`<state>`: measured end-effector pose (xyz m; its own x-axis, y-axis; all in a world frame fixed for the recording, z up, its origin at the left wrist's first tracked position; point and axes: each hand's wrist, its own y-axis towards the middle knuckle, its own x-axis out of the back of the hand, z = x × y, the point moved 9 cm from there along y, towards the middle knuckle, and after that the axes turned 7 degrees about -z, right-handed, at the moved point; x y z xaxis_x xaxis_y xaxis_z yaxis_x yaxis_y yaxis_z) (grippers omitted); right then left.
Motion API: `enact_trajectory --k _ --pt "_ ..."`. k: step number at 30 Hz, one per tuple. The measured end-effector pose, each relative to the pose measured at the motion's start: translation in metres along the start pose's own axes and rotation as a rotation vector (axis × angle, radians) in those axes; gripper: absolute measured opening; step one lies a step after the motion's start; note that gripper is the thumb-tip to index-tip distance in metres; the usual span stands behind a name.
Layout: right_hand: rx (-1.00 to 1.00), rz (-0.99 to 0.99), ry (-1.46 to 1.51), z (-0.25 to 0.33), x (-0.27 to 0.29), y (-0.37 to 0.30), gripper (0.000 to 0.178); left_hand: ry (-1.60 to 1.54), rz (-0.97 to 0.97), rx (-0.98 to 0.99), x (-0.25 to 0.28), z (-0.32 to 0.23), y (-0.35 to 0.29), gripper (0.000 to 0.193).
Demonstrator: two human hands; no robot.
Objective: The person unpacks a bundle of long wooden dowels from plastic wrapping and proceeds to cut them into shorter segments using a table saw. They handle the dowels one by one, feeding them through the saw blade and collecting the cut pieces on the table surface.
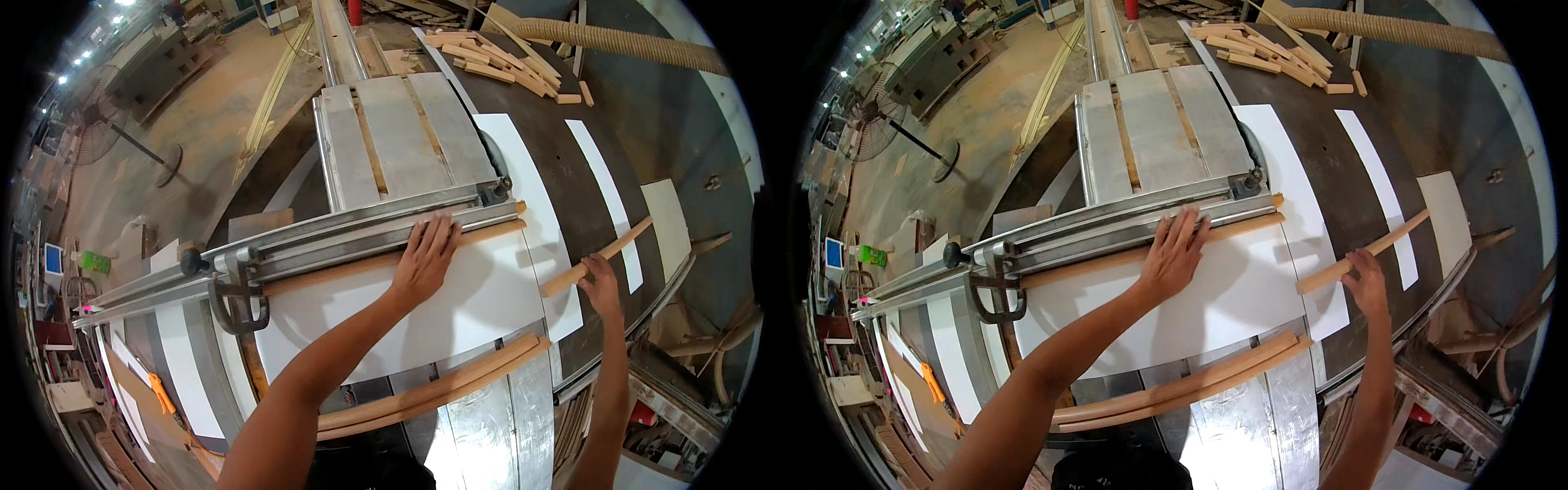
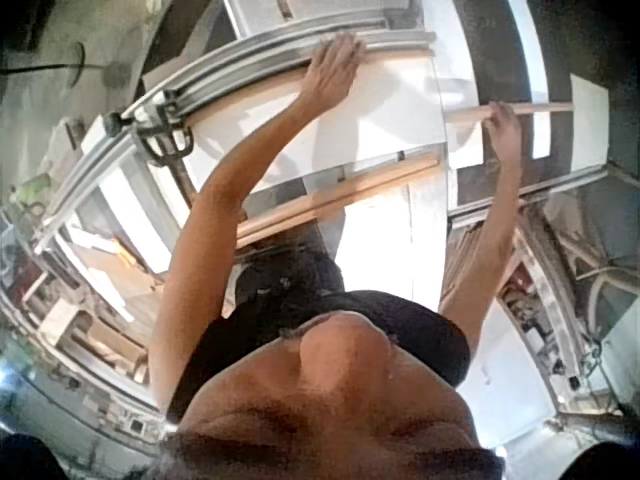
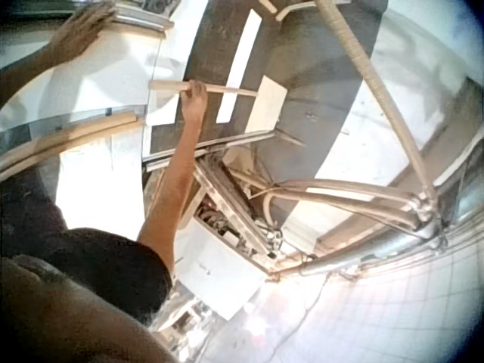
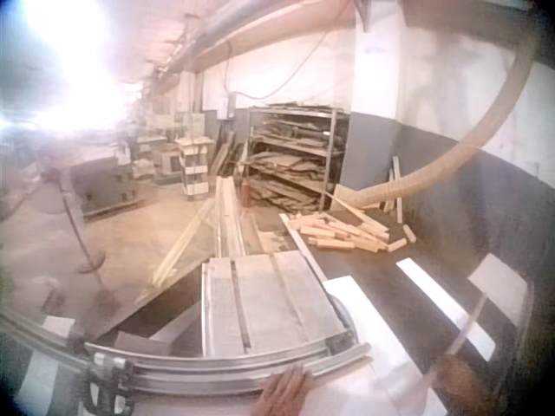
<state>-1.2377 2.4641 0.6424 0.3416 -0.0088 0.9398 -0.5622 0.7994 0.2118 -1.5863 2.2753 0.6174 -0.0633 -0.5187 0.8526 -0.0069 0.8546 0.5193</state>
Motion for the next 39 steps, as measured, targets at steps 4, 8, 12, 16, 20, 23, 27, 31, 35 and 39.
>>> enact_trajectory --k 4,8,12,16,20,23,27,31,35,39 --pt "-0.012 -0.081 0.086 0.06 0.014 -0.015 0.058 -0.23 0.161 0.018 0.011 0.009 -0.051 0.056" --pt "0.015 -0.148 0.077 0.125 0.014 -0.027 0.054 -0.188 0.345 0.236 0.023 0.023 -0.074 0.063" --pt "-0.019 -0.142 0.197 0.203 -0.011 -0.011 0.054 -0.216 0.343 0.174 0.037 -0.011 -0.108 0.074" --pt "-0.012 -0.102 0.139 0.281 -0.063 -0.006 0.053 -0.403 0.394 0.255 0.078 -0.064 -0.14 0.095" --pt "-0.063 0.053 0.004 0.329 -0.13 -0.015 0.053 -0.401 0.479 0.09 0.102 -0.095 -0.166 0.104" --pt "-0.073 0.02 0.109 0.377 -0.138 -0.021 0.053 -0.5 0.449 0.132 0.097 -0.104 -0.19 0.084" --pt "-0.06 -0.201 0.399 0.394 -0.131 -0.019 0.052 -0.569 0.367 0.16 0.103 -0.107 -0.205 0.072" --pt "-0.805 -0.435 0.584 0.29 -0.142 -0.015 0.042 -0.558 0.407 0.248 0.121 -0.074 -0.203 0.073" --pt "-1.092 -0.514 0.794 0.234 -0.185 -0.007 0.028 -0.565 0.321 0.353 0.135 -0.021 -0.189 0.07" --pt "-0.926 -0.549 0.389 0.215 -0.197 0.011 0.022 -0.542 0.168 0.456 0.143 0.033 -0.177 0.069"
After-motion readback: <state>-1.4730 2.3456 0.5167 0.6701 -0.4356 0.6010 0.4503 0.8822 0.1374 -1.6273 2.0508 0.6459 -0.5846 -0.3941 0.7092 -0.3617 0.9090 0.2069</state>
